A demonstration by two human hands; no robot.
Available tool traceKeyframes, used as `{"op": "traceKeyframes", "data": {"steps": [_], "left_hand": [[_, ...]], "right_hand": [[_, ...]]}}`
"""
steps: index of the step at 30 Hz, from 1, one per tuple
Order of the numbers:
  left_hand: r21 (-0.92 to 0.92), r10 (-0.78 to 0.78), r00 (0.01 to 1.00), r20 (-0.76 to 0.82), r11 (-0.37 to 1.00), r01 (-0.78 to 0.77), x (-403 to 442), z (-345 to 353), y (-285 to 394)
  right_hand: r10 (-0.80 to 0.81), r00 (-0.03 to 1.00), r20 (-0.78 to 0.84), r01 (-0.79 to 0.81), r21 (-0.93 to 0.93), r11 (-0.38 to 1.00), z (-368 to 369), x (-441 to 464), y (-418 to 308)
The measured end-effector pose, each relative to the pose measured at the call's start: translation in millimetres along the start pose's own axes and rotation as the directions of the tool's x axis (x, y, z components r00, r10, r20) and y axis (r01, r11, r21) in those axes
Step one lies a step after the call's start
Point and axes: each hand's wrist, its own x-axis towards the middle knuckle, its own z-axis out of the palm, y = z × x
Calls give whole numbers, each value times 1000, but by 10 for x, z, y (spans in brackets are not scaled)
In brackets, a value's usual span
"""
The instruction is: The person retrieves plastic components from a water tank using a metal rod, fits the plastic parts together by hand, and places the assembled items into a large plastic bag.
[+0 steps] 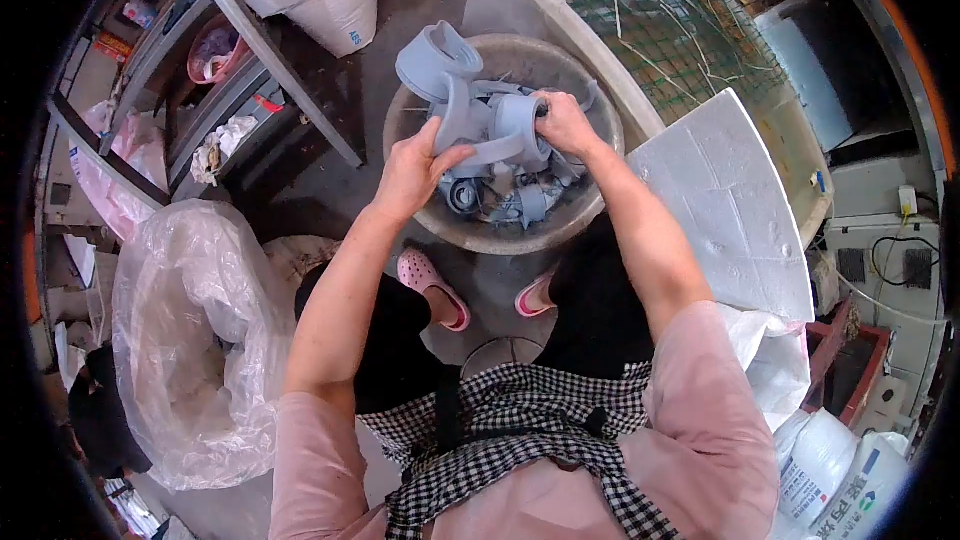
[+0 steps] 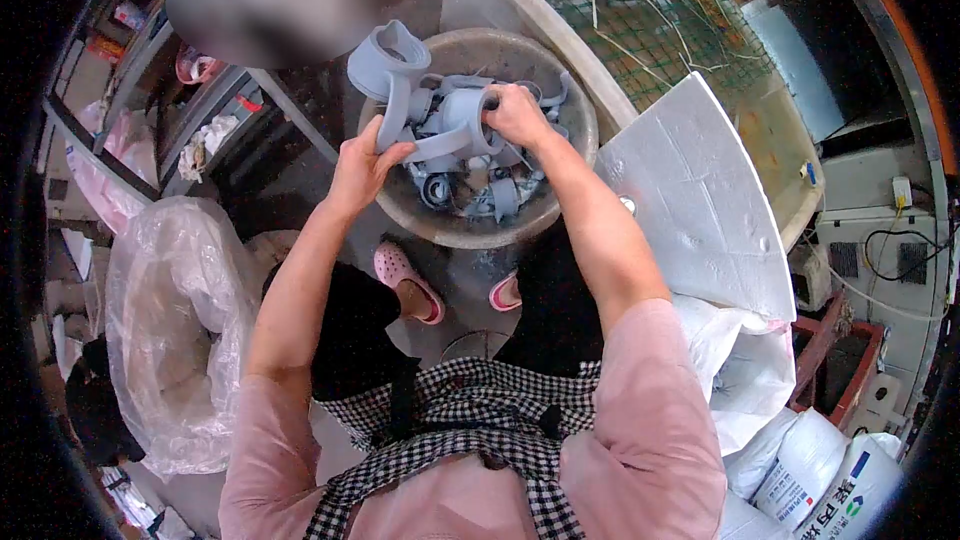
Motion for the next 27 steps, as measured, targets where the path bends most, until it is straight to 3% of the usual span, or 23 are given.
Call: {"op": "traceKeyframes", "data": {"steps": [3,5,8,10,11,12,13,14,15,17,18,19,20,21,22,23,25,27], "left_hand": [[16,-26,999,20,1000,25,12,36,-7],[143,-87,994,64,987,77,21,83,-35],[58,-128,991,35,990,126,54,63,-65],[-15,-156,988,1,988,156,71,82,-111],[-93,-187,982,-22,978,184,62,102,-145],[-95,-193,981,-22,977,190,53,119,-202],[-222,-260,962,-86,946,236,71,119,-238],[-349,-327,934,-143,900,262,100,104,-277],[-353,-327,933,-148,899,259,111,79,-320],[-515,-587,803,-100,721,463,135,-27,-308],[-542,-612,787,-80,689,481,137,-76,-344],[-540,-616,783,-80,687,486,132,-117,-379],[-703,-698,716,4,507,498,137,-162,-409],[-826,-756,647,103,298,479,146,-209,-448],[-852,-777,622,102,255,458,167,-290,-390],[-852,-783,615,93,257,456,173,-345,-393],[-892,-746,661,82,241,382,191,-439,-455],[-902,-763,643,68,228,365,217,-518,-426]], "right_hand": [[25,998,-64,-31,-91,995,105,10,106],[26,992,-122,-43,-142,989,170,13,153],[45,994,-99,-61,-160,985,174,91,124],[97,994,53,-97,-1,995,128,135,156],[57,997,46,-62,110,992,108,169,208],[142,990,18,-142,248,958,76,156,266],[226,974,-1,-209,380,901,-11,163,240],[313,948,-54,-258,445,858,-105,158,190],[309,950,-53,-256,440,861,-88,174,339],[408,881,-239,-419,3,908,41,226,629],[344,925,-162,-376,-242,894,167,153,633],[397,907,143,-338,-317,886,285,163,649],[405,859,313,-270,-396,878,465,151,649],[360,858,367,-204,-400,894,681,119,646],[439,809,390,-221,-490,843,959,144,671],[411,808,423,-180,-488,854,1241,132,774],[411,829,379,-160,-543,824,1792,72,889],[305,912,276,-92,-586,805,2293,24,1040]]}}
